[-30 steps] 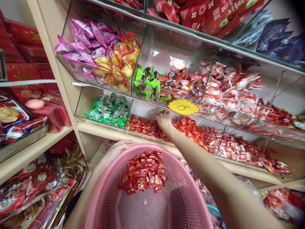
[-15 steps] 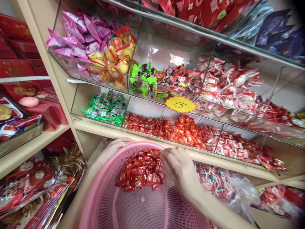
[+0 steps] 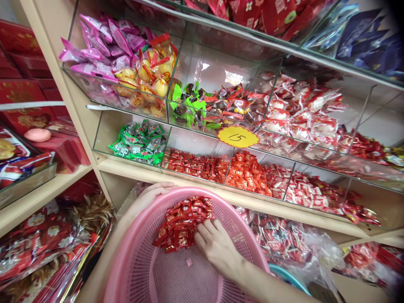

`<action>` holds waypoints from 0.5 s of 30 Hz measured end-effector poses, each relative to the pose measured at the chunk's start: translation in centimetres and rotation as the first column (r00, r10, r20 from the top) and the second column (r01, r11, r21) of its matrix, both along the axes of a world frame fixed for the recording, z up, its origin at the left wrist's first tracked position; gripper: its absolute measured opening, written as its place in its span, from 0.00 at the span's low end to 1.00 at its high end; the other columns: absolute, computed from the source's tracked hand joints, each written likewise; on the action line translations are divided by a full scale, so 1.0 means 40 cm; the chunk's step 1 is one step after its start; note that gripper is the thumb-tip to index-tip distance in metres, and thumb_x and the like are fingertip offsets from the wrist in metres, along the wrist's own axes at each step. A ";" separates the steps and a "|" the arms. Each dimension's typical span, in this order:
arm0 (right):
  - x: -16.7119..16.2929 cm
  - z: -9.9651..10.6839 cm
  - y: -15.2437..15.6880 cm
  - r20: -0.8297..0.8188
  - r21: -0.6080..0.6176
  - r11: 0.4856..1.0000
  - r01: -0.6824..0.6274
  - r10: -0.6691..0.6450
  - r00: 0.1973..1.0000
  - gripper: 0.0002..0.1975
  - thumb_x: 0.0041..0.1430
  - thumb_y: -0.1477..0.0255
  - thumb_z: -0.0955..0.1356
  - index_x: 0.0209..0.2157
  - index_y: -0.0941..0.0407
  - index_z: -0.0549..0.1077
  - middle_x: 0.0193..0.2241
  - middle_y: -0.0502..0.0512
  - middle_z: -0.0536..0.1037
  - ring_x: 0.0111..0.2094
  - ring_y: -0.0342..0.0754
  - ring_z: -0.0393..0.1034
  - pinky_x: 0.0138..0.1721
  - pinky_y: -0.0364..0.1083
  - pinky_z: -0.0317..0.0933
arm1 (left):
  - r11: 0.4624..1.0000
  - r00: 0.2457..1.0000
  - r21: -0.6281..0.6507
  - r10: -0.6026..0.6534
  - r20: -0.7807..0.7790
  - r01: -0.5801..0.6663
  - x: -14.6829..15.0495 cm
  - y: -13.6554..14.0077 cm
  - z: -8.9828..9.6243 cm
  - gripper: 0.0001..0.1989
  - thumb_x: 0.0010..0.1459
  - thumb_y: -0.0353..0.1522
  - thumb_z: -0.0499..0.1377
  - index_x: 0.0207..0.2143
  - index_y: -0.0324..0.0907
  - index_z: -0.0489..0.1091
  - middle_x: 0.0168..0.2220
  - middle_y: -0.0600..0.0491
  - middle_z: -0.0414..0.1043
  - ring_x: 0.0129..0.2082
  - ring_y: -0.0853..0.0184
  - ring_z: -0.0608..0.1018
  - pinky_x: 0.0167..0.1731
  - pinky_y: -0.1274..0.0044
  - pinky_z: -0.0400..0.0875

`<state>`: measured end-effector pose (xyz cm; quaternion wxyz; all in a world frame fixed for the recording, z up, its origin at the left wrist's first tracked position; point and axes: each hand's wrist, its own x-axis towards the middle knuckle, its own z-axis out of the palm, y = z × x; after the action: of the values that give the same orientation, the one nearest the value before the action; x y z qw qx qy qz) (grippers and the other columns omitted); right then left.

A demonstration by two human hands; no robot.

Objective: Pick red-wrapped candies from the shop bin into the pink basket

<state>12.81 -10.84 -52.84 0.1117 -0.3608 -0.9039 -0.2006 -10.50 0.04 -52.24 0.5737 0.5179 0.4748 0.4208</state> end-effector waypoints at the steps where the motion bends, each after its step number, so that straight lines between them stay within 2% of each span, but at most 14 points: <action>1: -0.002 -0.001 0.004 0.011 0.003 1.000 -0.008 0.008 1.000 0.11 0.62 0.76 0.61 0.25 0.57 0.64 0.25 0.51 0.66 0.29 0.46 0.56 0.31 0.47 0.46 | 1.000 1.000 -0.004 0.008 -0.003 -0.008 0.002 -0.003 0.006 0.17 0.39 0.31 0.60 0.36 0.40 0.76 0.52 0.49 0.69 0.55 0.59 0.67 0.55 0.74 0.58; 5: -0.017 -0.013 0.013 0.045 0.018 1.000 -0.003 0.002 0.999 0.10 0.62 0.75 0.62 0.25 0.57 0.64 0.26 0.51 0.66 0.30 0.47 0.56 0.30 0.47 0.46 | 1.000 1.000 0.000 0.004 -0.015 -0.004 0.004 -0.009 0.019 0.15 0.38 0.32 0.58 0.31 0.41 0.77 0.51 0.49 0.70 0.56 0.58 0.66 0.55 0.73 0.58; 12: -0.036 -0.046 0.007 0.086 0.024 1.000 0.002 -0.004 0.996 0.09 0.59 0.73 0.65 0.26 0.57 0.65 0.26 0.51 0.66 0.30 0.46 0.57 0.29 0.47 0.47 | 1.000 1.000 0.020 -0.017 -0.013 0.017 -0.004 0.001 -0.004 0.17 0.41 0.31 0.60 0.37 0.39 0.76 0.51 0.48 0.70 0.55 0.59 0.67 0.56 0.74 0.57; 15: -0.035 -0.043 0.005 0.076 0.012 1.000 0.009 -0.010 0.997 0.08 0.59 0.72 0.65 0.26 0.57 0.65 0.26 0.51 0.67 0.30 0.47 0.58 0.30 0.47 0.48 | 1.000 1.000 0.001 -0.015 -0.011 0.015 -0.004 -0.001 -0.005 0.18 0.43 0.32 0.61 0.40 0.40 0.75 0.52 0.49 0.69 0.56 0.60 0.66 0.56 0.74 0.57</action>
<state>11.42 -10.63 -54.54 0.0783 -0.3566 -0.9046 -0.2200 -10.64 0.02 -52.43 0.5740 0.5241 0.4737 0.4140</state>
